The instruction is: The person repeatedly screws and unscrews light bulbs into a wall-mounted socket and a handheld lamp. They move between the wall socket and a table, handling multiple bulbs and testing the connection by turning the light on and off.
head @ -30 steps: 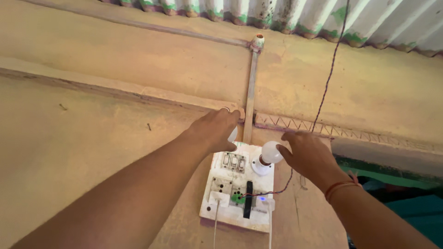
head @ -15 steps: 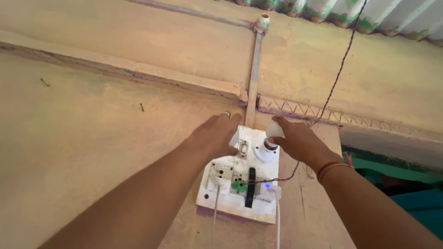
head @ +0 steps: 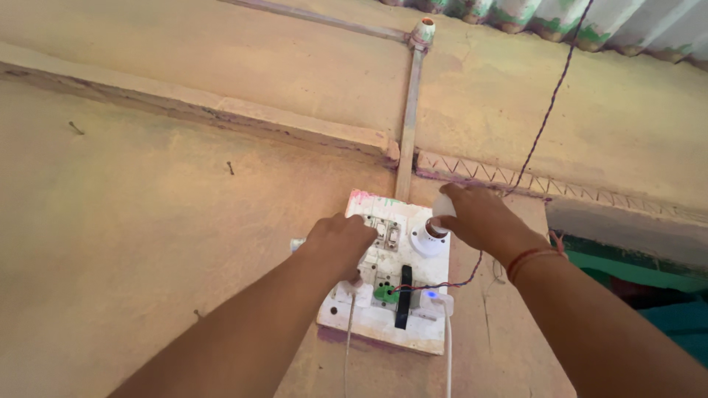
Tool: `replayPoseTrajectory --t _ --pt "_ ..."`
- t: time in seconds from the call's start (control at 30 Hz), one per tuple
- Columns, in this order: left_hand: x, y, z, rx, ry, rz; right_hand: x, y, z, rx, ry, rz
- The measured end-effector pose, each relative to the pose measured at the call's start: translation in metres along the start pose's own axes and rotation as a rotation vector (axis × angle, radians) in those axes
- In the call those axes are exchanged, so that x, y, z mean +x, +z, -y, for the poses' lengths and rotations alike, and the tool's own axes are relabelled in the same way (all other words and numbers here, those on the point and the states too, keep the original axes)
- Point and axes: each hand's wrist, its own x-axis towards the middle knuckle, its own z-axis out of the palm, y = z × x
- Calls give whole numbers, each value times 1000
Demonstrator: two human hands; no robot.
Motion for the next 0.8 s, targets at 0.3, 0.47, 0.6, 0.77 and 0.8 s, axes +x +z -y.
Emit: replayPoseTrajectory --t 0.3,0.47,0.6,0.77,0.8 --pt "-4 18 5 -23 -153 -41 -3 -8 10 -81 106 66" --pt "-2 20 -5 109 -210 -131 3 -10 13 -187 108 89" --pt "-1 18 -8 139 -239 -82 -4 -4 13 -147 50 54" --pt "-7 14 -10 92 -303 -100 -16 1 22 -62 167 79" --pt "-7 14 -12 99 -309 -112 -17 1 22 -82 96 50"
